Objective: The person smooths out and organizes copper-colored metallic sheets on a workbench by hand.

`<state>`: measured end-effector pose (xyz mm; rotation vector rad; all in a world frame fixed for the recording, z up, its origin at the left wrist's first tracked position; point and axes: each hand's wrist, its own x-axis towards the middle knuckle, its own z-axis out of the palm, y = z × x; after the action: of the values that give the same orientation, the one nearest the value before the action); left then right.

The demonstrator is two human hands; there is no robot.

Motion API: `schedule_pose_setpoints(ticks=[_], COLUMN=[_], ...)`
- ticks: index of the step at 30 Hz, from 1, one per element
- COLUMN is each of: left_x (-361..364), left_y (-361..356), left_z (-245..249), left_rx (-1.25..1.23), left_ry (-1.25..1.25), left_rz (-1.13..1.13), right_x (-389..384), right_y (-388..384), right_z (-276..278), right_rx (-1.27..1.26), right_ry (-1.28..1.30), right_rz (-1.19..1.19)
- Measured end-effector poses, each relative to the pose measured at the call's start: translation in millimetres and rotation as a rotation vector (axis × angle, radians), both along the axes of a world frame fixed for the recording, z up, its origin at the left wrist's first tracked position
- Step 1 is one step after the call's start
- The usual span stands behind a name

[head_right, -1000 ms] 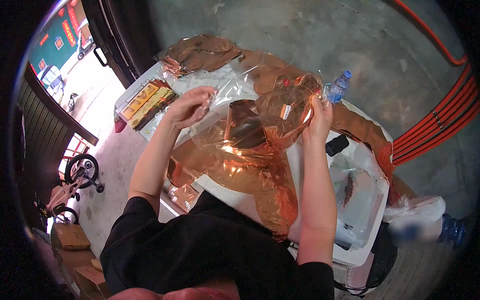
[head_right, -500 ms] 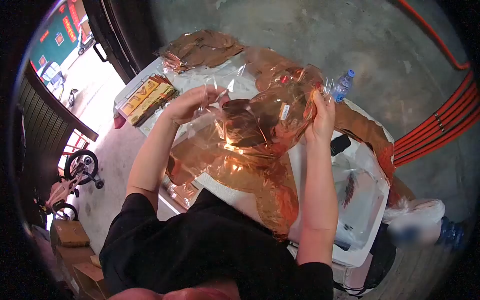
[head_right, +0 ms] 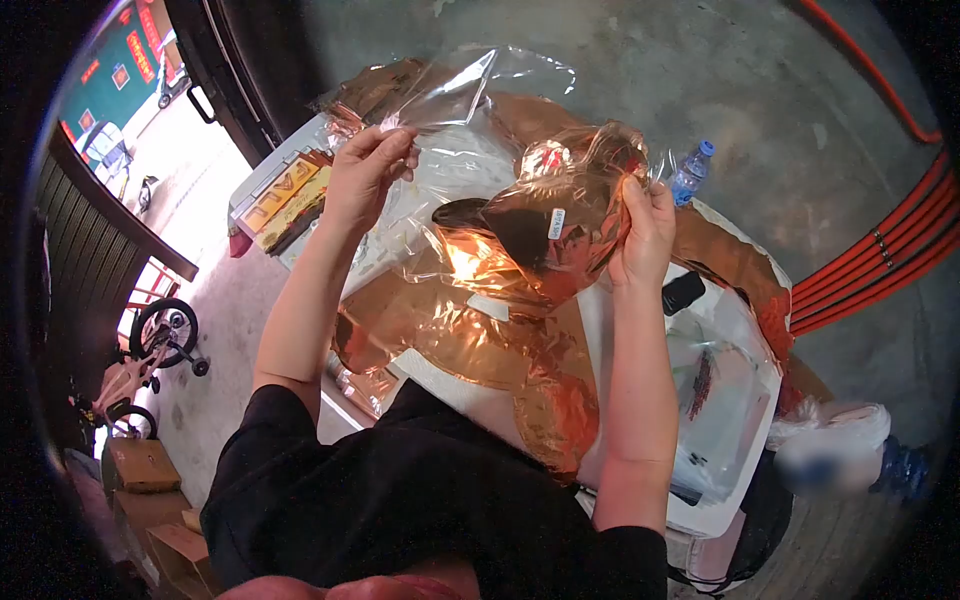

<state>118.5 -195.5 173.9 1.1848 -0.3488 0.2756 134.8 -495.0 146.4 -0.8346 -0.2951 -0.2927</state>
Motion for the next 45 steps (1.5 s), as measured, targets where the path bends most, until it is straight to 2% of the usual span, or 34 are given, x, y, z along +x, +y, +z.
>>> schedule_pose_setpoints(ticks=[5, 10, 15, 18, 20, 23, 24, 27, 29, 32, 37, 39, 41, 42, 43, 45], left_x=[0.6, 0.3, -0.9, -1.7, -3.1, -11.2, -7.8, -13.2, -13.6, -12.8, -24.4, -28.0, -25.2, -20.9, -15.1, -14.0], left_y=[-1.4, -1.6, -6.8, -3.6, 3.0, 10.0, 13.9, 19.4, 23.1, 19.9, 10.9, 6.4, 3.2, 1.9, 0.6, -10.6], left_z=[-1.5, -8.3, -7.5, -5.1, -1.8, 12.6, 11.7, 21.9, 29.0, 26.8, 31.9, 36.6, 38.0, 41.2, 44.4, 66.6], left_rx=[-0.011, 0.009, 0.093, 0.148, 0.166, 0.18, 0.228, 0.435, 0.514, 0.479, 0.38, 0.347, 0.15, 0.169, 0.127, 0.262], left_ry=[-0.001, 0.102, 0.082, 0.074, 0.083, 0.16, 0.133, 0.113, 0.095, 0.117, 0.163, 0.142, 0.176, 0.116, 0.051, -0.07], left_rz=[0.067, -0.013, 0.024, -0.04, -0.228, -0.373, -0.389, -0.191, -0.146, -0.124, -0.2, -0.242, -0.231, -0.234, -0.256, -0.054], right_x=[-1.9, -1.0, 1.2, 4.7, 4.8, 2.3, 2.7, -1.0, 3.7, -2.2, -0.8, -0.4, -2.6, 1.2, 2.5, -3.7], right_y=[1.5, -0.7, -1.6, -9.4, -12.7, -15.7, -18.6, -15.7, -23.7, -18.9, -21.1, -16.6, -7.8, -5.7, -4.5, 13.8], right_z=[0.0, -3.7, -4.6, -9.5, -7.1, -5.2, -6.2, -0.8, -6.6, -2.0, -15.4, -16.3, -14.8, -15.2, -17.1, -3.6], right_rx=[-0.003, -0.01, 0.008, 0.014, -0.041, -0.08, -0.051, -0.007, -0.008, 0.024, -0.02, 0.031, 0.155, 0.178, 0.181, 0.123], right_ry=[-0.038, -0.05, 0.007, -0.025, -0.01, -0.004, -0.044, 0.021, 0.028, -0.073, -0.146, -0.085, -0.014, -0.016, 0.027, -0.023], right_rz=[-0.021, 0.033, 0.078, 0.156, 0.137, 0.127, 0.21, 0.163, 0.214, 0.367, 0.33, 0.358, 0.334, 0.341, 0.272, 0.107])
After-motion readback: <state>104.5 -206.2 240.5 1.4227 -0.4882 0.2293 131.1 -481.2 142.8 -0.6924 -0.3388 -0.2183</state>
